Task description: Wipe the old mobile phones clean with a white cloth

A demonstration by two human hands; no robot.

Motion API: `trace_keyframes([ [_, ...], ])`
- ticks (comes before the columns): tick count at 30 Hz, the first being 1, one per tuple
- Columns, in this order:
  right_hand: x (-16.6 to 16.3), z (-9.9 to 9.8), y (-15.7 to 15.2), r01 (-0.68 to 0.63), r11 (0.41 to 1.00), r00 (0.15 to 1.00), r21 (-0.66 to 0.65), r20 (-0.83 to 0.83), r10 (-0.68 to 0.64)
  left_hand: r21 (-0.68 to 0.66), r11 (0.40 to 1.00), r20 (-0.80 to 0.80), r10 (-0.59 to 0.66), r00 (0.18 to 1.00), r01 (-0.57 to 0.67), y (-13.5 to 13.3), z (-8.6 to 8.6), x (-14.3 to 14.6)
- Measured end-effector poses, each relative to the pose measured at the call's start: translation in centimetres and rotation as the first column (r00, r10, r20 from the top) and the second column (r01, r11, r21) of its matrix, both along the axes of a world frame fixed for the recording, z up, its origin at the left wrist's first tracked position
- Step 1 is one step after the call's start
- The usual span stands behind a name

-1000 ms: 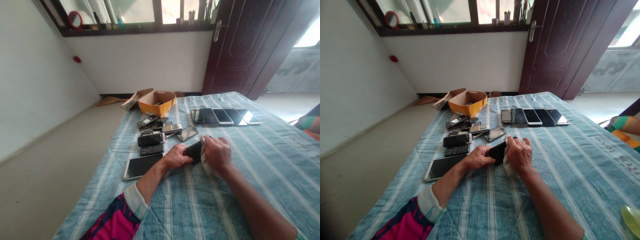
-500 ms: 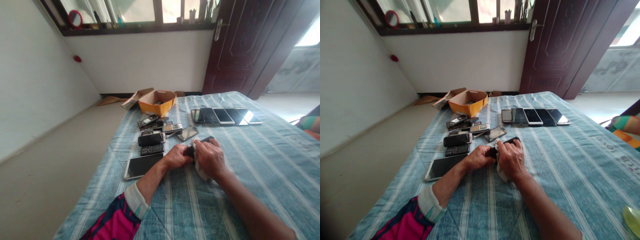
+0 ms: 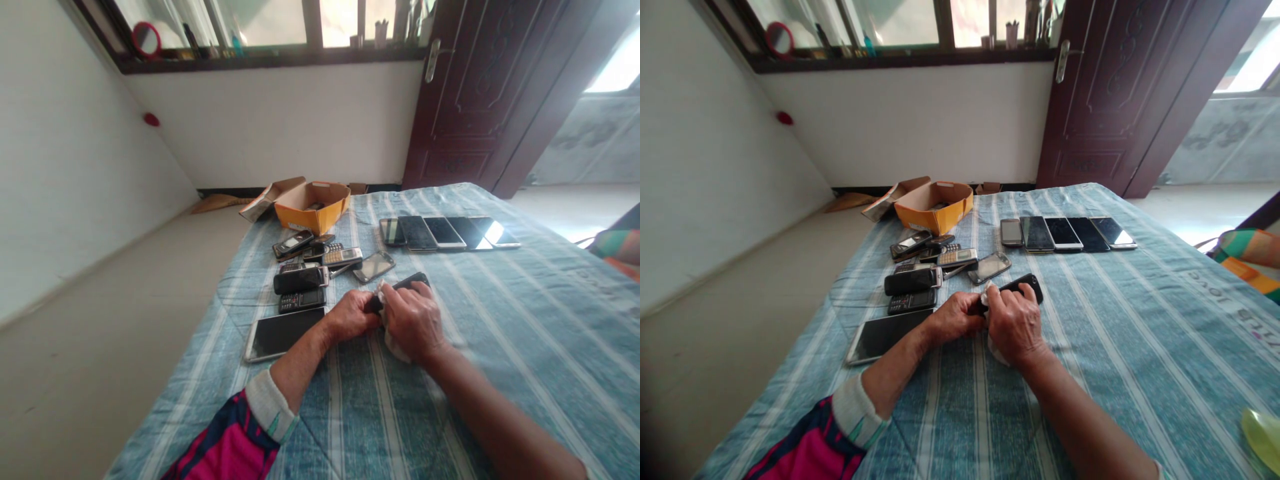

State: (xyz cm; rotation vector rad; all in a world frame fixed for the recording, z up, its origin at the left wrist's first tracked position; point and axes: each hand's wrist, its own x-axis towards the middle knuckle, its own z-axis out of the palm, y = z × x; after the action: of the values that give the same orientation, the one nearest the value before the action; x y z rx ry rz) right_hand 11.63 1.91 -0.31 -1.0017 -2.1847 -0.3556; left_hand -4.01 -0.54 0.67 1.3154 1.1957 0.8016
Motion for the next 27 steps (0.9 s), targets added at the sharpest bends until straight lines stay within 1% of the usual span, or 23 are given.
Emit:
trace_keyframes([
  [3, 0.1, 0.3, 0.2, 0.005, 1.000, 1.000, -0.021, -0.018, -0.006, -0.012, 1.000, -0.007, 0.010, 1.000, -0.010, 0.1, -0.1, 0.0],
  [6, 1.3, 0.5, 1.5, 0.109, 0.993, 0.993, -0.048, -0.041, -0.111, -0.018, 1.000, -0.002, -0.001, 1.000, 0.001, 0.2, -0.3, 0.0],
  [10, 2.7, 0.3, 3.2, 0.268, 0.958, 0.961, -0.097, -0.049, -0.274, -0.004, 1.000, 0.017, -0.026, 1.000, 0.026, 0.1, -0.5, 0.0],
  [12, 3.2, 0.2, 3.7, 0.319, 0.941, 0.944, -0.115, -0.046, -0.325, 0.009, 1.000, 0.013, -0.028, 1.000, 0.028, 0.0, -0.5, 0.0],
  [14, 3.4, 0.1, 4.0, 0.343, 0.932, 0.935, -0.115, -0.051, -0.350, 0.025, 0.999, 0.000, -0.034, 0.999, 0.034, -0.1, -0.4, 0.0],
  [19, 3.7, -0.1, 4.3, 0.356, 0.934, 0.933, -0.035, -0.046, -0.358, 0.063, 0.997, -0.045, -0.041, 0.998, 0.044, -0.1, -0.6, 0.0],
  [23, 3.3, -0.2, 3.9, 0.284, 0.958, 0.958, 0.046, 0.023, -0.285, 0.094, 0.994, -0.074, -0.048, 0.996, 0.055, 0.0, -0.9, -0.1],
  [27, 2.6, -0.1, 3.2, 0.223, 0.972, 0.968, 0.069, 0.102, -0.229, 0.087, 0.994, -0.068, -0.058, 0.996, 0.064, 0.0, -1.1, -0.1],
])
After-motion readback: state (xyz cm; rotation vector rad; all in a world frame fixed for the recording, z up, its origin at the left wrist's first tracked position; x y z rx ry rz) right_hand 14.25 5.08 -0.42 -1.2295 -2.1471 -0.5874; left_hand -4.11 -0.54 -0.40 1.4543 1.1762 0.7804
